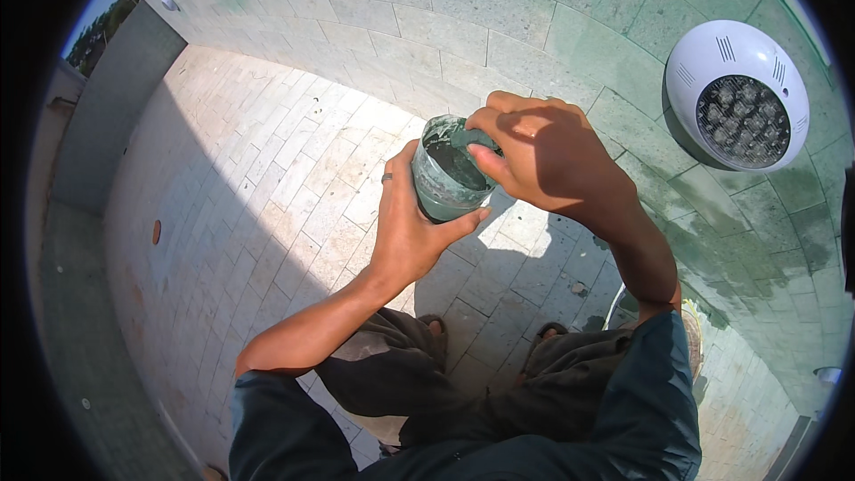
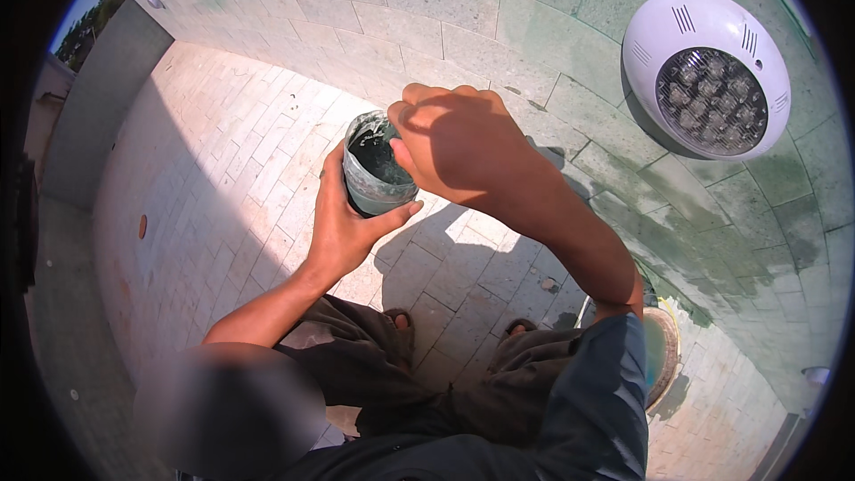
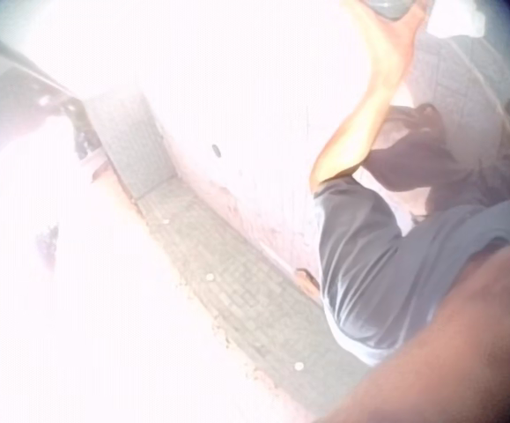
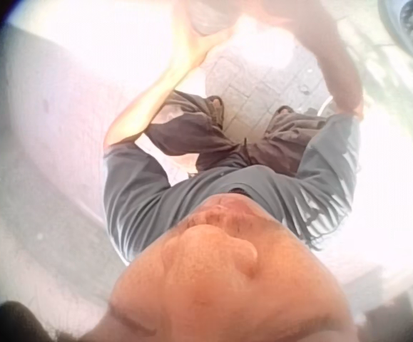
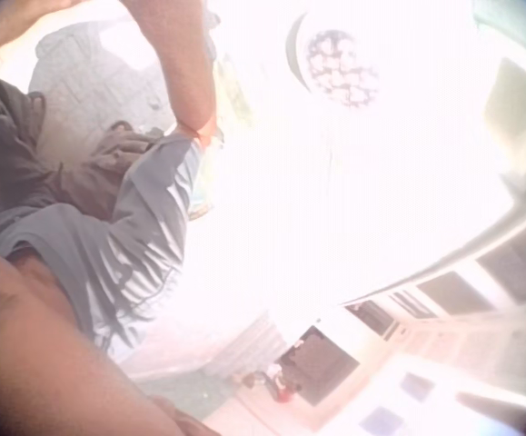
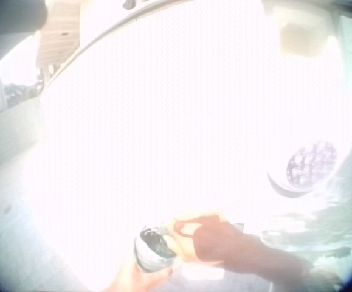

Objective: The person wipes a stone-tiled wall with a sponge, mixes a green paste in a container using a spatula, and applies the paste to the tile joints.

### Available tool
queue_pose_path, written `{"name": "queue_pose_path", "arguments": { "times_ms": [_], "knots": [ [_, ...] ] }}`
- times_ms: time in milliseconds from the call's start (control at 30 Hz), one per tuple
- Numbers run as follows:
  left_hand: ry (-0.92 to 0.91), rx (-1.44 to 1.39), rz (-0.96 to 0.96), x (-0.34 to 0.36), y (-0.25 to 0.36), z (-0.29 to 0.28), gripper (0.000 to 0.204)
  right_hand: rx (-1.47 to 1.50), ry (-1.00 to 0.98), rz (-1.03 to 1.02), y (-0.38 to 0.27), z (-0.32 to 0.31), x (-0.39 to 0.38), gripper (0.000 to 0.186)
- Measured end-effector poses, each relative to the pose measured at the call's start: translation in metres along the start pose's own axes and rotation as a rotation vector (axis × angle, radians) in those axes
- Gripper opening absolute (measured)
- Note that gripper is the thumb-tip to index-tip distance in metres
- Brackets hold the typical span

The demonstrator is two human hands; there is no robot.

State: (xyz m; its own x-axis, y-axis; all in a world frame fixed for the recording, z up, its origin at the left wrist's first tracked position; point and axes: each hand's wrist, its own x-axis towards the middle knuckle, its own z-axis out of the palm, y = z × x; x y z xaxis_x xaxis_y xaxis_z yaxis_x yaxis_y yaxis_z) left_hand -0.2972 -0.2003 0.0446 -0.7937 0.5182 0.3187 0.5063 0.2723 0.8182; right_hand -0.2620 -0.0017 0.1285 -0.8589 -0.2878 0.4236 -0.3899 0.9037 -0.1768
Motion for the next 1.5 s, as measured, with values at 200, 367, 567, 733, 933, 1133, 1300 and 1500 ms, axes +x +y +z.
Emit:
{"name": "queue_pose_path", "arguments": {
  "times_ms": [200,367,567,733,933,1133,1300,1500],
  "knots": [
    [0.007,0.004,0.004,-0.001,0.005,-0.001,0.100,0.019,-0.003,0.024,0.000,-0.022,-0.002,0.023],
    [-0.029,-0.076,-0.030,0.003,0.004,0.000,0.100,0.095,0.076,-0.044,0.002,-0.004,-0.002,0.024],
    [0.008,-0.006,0.009,-0.001,0.009,-0.003,0.101,0.057,-0.102,0.087,-0.011,-0.027,0.002,0.026],
    [0.000,-0.062,-0.019,0.000,0.004,-0.001,0.100,0.040,0.095,-0.067,-0.007,-0.010,-0.001,0.020],
    [-0.015,-0.098,-0.043,0.000,0.009,-0.003,0.099,0.034,-0.053,0.022,-0.004,-0.026,-0.001,0.024],
    [-0.048,-0.212,-0.015,-0.002,0.005,-0.001,0.099,0.010,-0.098,-0.029,-0.012,-0.039,-0.004,0.024],
    [-0.189,-0.434,-0.103,-0.003,0.010,-0.004,0.100,0.084,0.007,-0.130,-0.011,-0.040,-0.006,0.023],
    [-0.196,-0.505,-0.144,-0.004,0.010,-0.009,0.102,0.058,-0.038,-0.203,-0.011,-0.049,-0.010,0.024]
  ]
}}
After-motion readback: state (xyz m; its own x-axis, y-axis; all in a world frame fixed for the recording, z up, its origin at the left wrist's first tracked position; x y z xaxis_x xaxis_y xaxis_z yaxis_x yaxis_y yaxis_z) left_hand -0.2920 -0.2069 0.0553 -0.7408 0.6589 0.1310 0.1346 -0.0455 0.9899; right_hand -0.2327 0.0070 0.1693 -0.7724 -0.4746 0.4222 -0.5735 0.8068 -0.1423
